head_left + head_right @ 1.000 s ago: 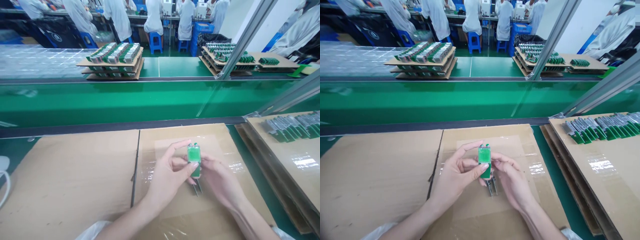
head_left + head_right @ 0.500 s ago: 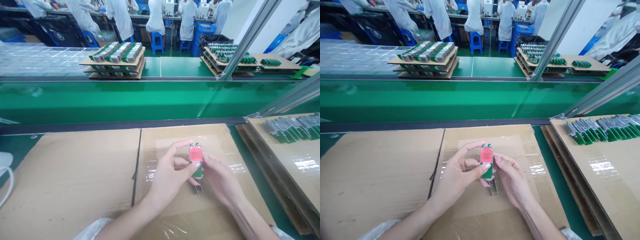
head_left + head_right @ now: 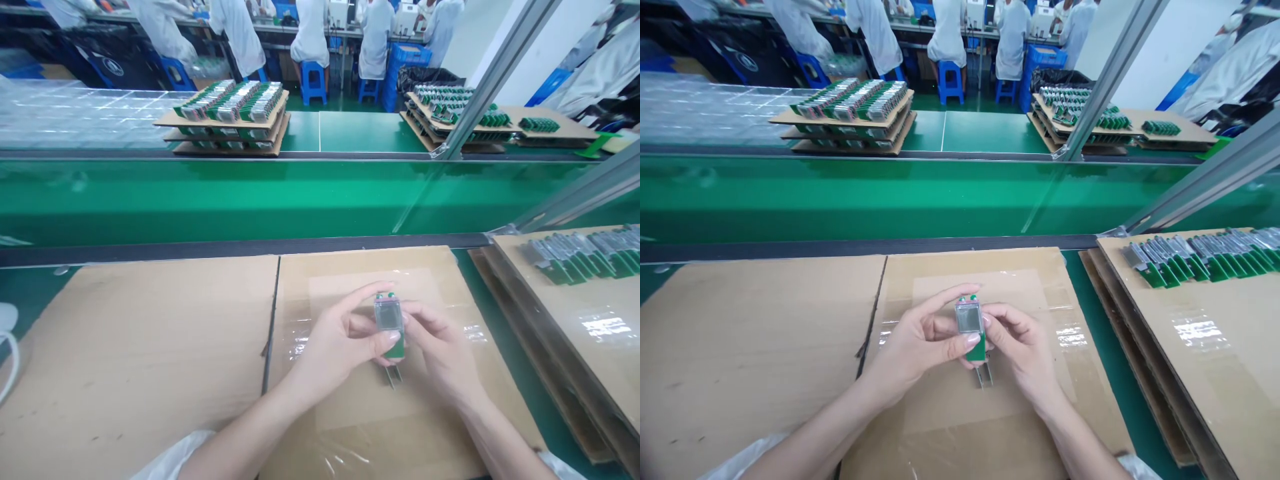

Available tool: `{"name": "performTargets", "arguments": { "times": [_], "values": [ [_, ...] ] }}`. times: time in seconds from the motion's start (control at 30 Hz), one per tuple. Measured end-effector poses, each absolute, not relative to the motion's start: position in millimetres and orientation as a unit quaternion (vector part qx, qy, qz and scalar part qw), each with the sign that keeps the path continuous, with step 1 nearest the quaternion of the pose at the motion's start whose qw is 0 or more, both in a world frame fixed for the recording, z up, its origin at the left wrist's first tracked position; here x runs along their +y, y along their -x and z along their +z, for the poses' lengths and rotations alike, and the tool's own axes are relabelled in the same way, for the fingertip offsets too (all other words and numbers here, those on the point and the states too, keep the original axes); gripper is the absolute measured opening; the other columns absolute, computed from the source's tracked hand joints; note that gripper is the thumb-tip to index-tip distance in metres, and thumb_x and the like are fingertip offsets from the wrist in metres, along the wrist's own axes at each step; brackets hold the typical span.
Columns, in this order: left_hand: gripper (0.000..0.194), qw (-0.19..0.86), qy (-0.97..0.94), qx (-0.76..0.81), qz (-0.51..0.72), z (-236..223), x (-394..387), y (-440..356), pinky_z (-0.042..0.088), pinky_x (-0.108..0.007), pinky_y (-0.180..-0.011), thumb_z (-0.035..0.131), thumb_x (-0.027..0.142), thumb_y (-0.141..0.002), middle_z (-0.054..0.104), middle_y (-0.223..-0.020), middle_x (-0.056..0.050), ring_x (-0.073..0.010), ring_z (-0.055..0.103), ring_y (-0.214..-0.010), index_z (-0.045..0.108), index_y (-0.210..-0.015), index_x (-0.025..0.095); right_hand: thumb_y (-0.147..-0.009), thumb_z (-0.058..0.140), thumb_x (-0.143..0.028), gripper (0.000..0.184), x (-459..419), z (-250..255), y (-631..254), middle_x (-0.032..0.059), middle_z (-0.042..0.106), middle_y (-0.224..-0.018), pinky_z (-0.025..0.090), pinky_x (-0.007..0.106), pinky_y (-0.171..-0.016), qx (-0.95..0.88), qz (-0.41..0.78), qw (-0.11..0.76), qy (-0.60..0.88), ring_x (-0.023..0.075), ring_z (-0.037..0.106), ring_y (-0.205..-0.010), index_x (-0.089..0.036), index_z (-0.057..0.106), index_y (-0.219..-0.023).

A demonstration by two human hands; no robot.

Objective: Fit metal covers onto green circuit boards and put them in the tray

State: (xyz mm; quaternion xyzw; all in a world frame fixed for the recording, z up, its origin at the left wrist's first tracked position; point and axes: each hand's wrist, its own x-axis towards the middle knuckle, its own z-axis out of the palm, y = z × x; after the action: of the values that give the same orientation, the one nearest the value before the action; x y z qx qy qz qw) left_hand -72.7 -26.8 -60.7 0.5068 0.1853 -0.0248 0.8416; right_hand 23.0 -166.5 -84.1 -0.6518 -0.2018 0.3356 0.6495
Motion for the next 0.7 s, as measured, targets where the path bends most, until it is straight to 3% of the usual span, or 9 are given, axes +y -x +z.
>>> {"name": "performTargets", "arguments": {
  "times": [0.17, 0.47, 0.57, 0.7],
  "values": [
    [0.061, 0.843, -0.502, 0.193, -0.024, -58, -28, 73, 0.056, -0.033, -0.065, 0.075, 0.026, -0.072, 0.074, -0.068, -0.002, -0.0184, 0.069, -0.061, 0.051, -0.128, 0.024, -0.08, 0.066, -0.043, 0.023, -165, -88, -21, 0.0012, 0.064, -0.064, 0.046, 0.026, -0.046, -0.17, 0.363, 0.673, 0.622, 0.0124, 0.052, -0.049, -0.021, 0.072, -0.085],
    [0.055, 0.847, -0.494, 0.198, -0.016, -56, -30, 74, 0.054, -0.031, -0.064, 0.075, 0.024, -0.071, 0.073, -0.065, -0.001, -0.0171, 0.068, -0.058, 0.056, -0.122, 0.024, -0.082, 0.064, -0.04, 0.019, -165, -89, -19, 0.0017, 0.068, -0.069, 0.048, 0.025, -0.047, -0.191, 0.36, 0.668, 0.623, 0.013, 0.055, -0.052, -0.022, 0.072, -0.085],
    [0.048, 0.853, -0.485, 0.192, -0.008, -54, -27, 73, 0.052, -0.028, -0.068, 0.075, 0.021, -0.071, 0.073, -0.068, 0.0, -0.0149, 0.068, -0.062, 0.057, -0.115, 0.024, -0.086, 0.06, -0.035, 0.015, -167, -84, -17, 0.0013, 0.069, -0.071, 0.051, 0.028, -0.054, -0.253, 0.272, 0.629, 0.683, 0.0167, 0.062, -0.06, -0.025, 0.071, -0.086],
    [0.04, 0.852, -0.498, 0.158, 0.034, -50, -13, 72, 0.05, -0.03, -0.077, 0.069, 0.02, -0.077, 0.071, -0.076, 0.002, -0.0149, 0.067, -0.075, 0.046, -0.108, 0.028, -0.087, 0.059, -0.028, 0.01, -169, -81, -24, 0.0019, 0.072, -0.087, 0.051, 0.035, -0.075, -0.343, 0.071, 0.56, 0.751, 0.0216, 0.065, -0.084, -0.027, 0.069, -0.087]
  ]
}}
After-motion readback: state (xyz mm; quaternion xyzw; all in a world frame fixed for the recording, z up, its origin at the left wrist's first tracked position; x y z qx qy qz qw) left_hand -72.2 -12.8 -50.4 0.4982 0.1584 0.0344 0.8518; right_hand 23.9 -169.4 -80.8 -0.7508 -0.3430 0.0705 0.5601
